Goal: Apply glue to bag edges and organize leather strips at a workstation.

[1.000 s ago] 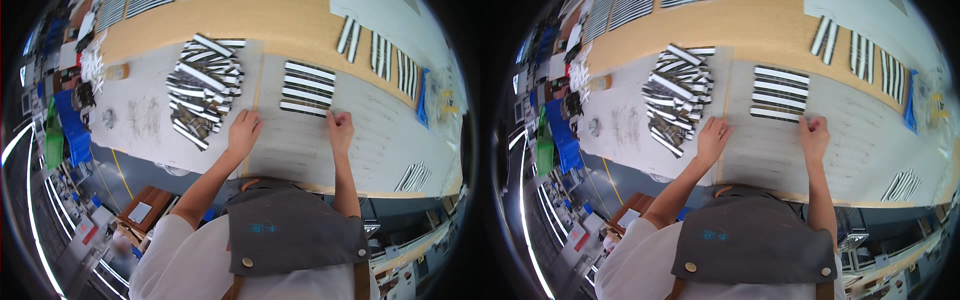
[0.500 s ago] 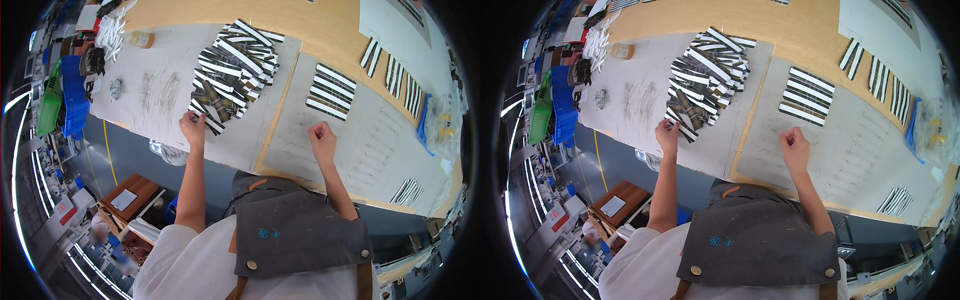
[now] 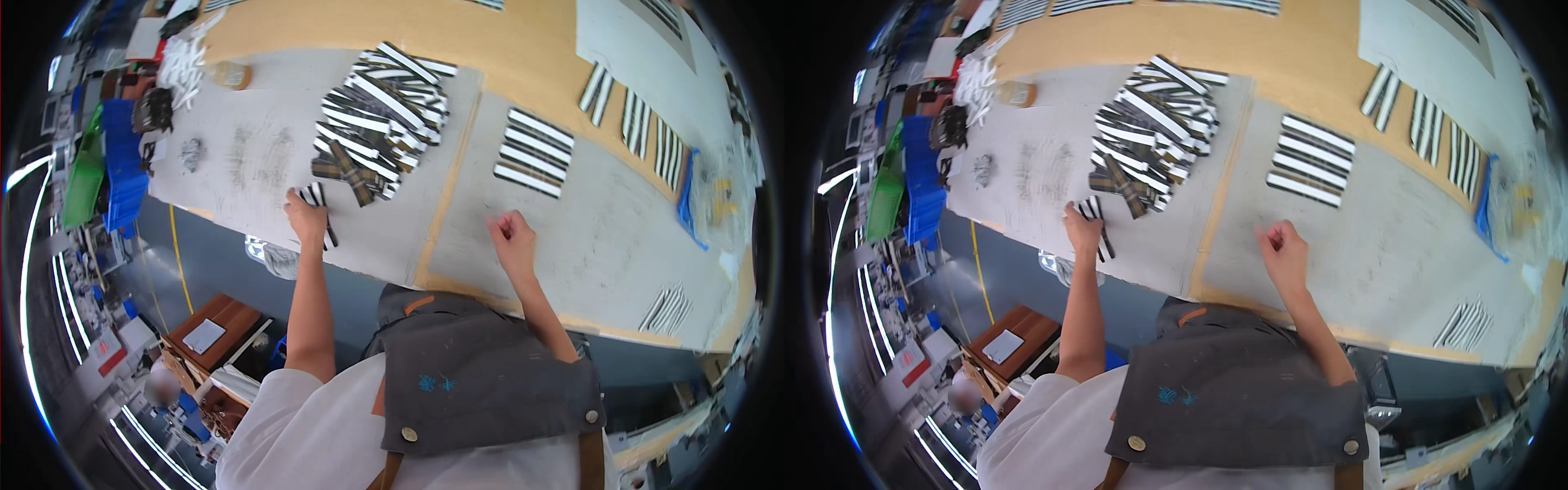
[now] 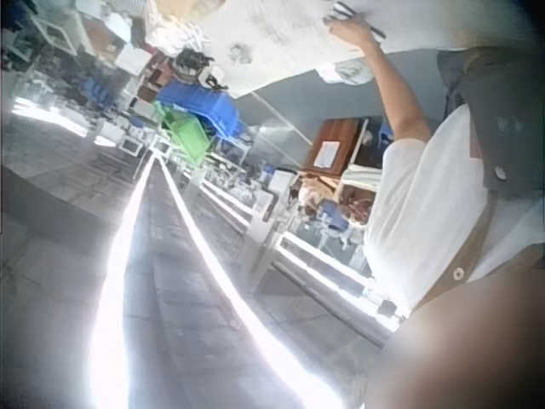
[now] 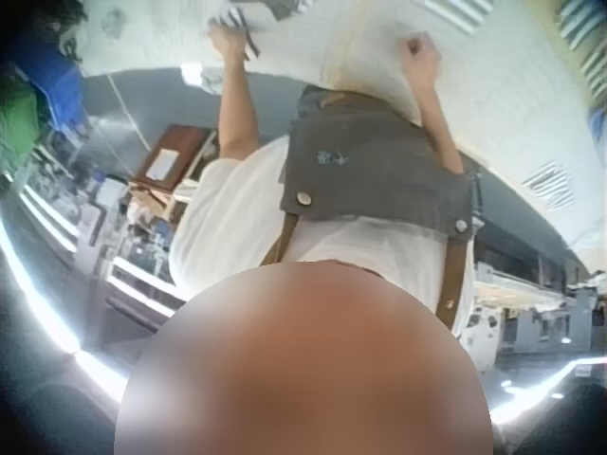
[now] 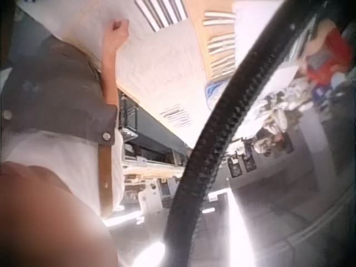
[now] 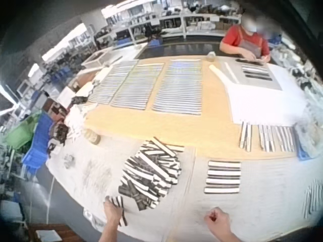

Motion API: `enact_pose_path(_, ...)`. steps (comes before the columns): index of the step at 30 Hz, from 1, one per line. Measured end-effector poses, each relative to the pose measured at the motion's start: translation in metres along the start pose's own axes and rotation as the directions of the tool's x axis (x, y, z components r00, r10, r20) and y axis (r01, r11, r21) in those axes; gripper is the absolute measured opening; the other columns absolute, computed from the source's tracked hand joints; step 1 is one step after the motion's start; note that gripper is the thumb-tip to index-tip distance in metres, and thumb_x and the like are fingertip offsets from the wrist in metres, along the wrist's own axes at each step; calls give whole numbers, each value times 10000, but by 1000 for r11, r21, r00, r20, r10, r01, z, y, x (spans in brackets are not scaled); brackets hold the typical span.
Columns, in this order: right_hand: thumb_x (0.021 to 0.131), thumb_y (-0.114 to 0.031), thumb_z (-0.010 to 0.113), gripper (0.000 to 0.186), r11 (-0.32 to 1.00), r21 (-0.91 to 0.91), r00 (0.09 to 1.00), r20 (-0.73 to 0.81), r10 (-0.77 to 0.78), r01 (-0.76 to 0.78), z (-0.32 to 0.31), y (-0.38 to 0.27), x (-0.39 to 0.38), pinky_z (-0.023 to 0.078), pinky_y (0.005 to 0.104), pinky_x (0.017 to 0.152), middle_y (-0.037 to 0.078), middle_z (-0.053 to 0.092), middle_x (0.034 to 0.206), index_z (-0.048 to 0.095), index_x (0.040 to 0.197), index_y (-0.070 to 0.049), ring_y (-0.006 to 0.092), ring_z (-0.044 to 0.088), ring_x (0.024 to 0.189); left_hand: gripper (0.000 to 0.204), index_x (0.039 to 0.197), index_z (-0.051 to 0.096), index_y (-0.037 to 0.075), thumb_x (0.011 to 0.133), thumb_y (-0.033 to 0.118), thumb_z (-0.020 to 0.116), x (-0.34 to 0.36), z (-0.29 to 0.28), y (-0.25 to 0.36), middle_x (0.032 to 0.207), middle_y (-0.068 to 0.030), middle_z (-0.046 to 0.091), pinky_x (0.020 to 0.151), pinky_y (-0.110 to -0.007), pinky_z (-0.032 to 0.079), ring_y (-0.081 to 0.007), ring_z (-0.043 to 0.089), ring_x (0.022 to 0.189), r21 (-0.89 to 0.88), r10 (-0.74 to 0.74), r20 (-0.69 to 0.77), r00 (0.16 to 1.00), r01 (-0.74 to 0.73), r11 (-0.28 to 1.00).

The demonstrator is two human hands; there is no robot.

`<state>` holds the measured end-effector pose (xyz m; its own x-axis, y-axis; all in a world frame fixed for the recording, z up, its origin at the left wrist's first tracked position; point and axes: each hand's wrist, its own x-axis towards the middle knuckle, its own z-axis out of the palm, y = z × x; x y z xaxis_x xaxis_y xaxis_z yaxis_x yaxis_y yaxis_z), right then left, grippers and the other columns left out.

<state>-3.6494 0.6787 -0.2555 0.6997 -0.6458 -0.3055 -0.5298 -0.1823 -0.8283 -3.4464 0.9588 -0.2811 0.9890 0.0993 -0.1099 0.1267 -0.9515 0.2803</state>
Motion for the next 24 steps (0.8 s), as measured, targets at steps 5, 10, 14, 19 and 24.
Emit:
enact_pose_path(5,733,-95,603,212,996,85,999,4,-38,37,-4,24,1,343,227,449,10,420,508,423,642,-29,75,381,478,120,720,570,-11,620,55,575,2,16,-18,650,-159,555,584,-369,433,-314,542,609,-266,46,-117,992,-76,961)
enact_pose_path(10,753,-53,582,132,978,189,991,123,59,-82,-8,26,4,338,185,475,-11,444,564,461,716,-16,58,396,506,140,896,513,-22,766,-51,469,-17,-17,35,774,-154,498,566,-335,425,-260,518,648,-517,129,-342,931,-301,801)
enact_pose_path(14,762,-48,575,90,907,411,982,189,16,-94,-3,-34,2,367,182,482,-9,473,582,516,817,-9,61,451,521,215,936,552,6,724,-27,530,-44,-22,93,811,-125,552,540,-312,446,-237,541,670,-700,743,100,661,-484,525)
enact_pose_path(19,790,-76,548,130,887,391,900,432,58,-245,-11,-17,8,399,205,458,64,548,621,539,864,30,93,499,495,163,860,572,26,719,106,592,-99,8,150,739,-120,566,556,-353,422,-243,546,629,-748,882,269,387,-493,445)
enact_pose_path(24,822,-106,494,158,896,338,934,306,184,-287,-47,6,-1,405,212,476,58,544,598,556,816,40,88,503,503,171,815,583,11,701,134,617,-100,26,148,692,-133,570,562,-330,427,-233,553,612,-739,787,536,306,-279,613)
